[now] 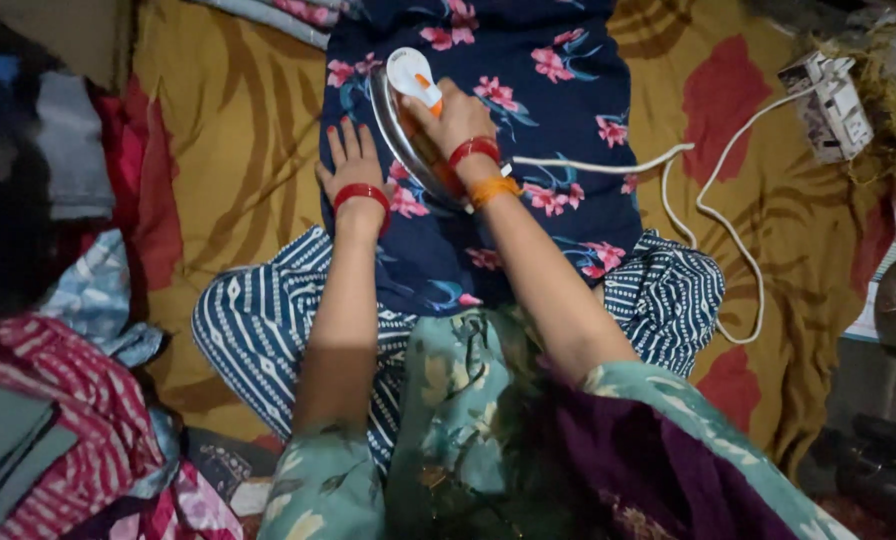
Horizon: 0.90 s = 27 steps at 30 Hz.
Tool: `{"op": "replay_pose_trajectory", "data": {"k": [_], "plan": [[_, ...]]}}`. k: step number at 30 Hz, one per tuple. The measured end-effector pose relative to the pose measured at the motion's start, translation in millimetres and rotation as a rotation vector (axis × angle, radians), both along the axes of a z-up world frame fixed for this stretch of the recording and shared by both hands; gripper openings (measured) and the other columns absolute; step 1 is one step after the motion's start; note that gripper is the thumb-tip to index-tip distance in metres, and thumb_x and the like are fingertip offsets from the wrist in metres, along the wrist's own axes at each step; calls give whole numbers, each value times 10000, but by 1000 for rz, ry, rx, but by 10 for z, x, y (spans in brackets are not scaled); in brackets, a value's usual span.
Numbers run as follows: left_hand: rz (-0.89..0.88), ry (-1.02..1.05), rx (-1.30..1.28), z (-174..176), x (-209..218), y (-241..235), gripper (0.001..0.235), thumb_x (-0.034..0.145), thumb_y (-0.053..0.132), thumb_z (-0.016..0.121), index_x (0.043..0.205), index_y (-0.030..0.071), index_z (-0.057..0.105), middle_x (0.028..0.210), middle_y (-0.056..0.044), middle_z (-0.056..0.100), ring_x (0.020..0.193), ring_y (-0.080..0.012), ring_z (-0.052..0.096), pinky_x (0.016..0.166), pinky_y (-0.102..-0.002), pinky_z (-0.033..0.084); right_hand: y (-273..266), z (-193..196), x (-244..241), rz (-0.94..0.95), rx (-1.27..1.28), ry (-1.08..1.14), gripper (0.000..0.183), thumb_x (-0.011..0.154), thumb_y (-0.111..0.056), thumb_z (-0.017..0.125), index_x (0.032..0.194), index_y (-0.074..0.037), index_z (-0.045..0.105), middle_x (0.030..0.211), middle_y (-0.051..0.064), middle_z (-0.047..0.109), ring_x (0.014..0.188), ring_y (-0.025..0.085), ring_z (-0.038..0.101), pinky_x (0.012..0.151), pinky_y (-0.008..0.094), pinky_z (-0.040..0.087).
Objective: The person is ironing a dark blue fabric with pink floral patterns on a flat surface.
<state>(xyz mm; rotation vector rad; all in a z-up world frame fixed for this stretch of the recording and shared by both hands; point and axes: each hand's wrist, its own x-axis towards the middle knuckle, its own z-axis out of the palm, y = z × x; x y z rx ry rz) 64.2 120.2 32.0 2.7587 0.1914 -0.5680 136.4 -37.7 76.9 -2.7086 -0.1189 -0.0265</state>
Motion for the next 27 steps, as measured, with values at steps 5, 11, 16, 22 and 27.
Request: {"op": "replay_pose_trajectory", "data": {"k": [5,11,16,22,27], "plan": [[169,-227,-156,-7,-81,155,957,811,302,832,1581,182,278,1692,-175,86,1501,-403,222,1122,-590,333,-64,86,-161,59,28,22,618,867,-672,672,1034,-77,676,868,241,736,824,445,719,692,535,564],[443,-531,-361,-525,85,428,742,863,142,784,1518,123,434,1439,-195,528,1289,-442,513,1076,-485,427,-114,247,-718,216,-3,110,643,852,-681,669,1101,-88,683,837,240,729,795,445,716,673,540,561],[521,-537,-412,-499,142,424,578,868,89,746,1412,167,568,1269,-128,674,1197,-365,606,1044,-473,465,-27,369,-883,232,-27,135,652,867,-688,647,1137,-96,685,829,236,732,796,441,718,668,539,565],[433,-703,-538,-637,515,541,494,833,38,731,1308,142,641,1221,-154,683,1122,-352,639,990,-462,469,154,367,-721,142,-59,145,611,895,-673,627,1081,-93,674,815,231,732,781,434,723,649,537,564],[-26,-746,-568,-298,913,633,380,849,5,737,1192,158,793,1138,-201,682,1060,-408,605,936,-470,475,193,310,-647,54,-29,122,618,888,-668,622,1073,-80,665,796,235,728,762,436,723,634,531,569]]}}
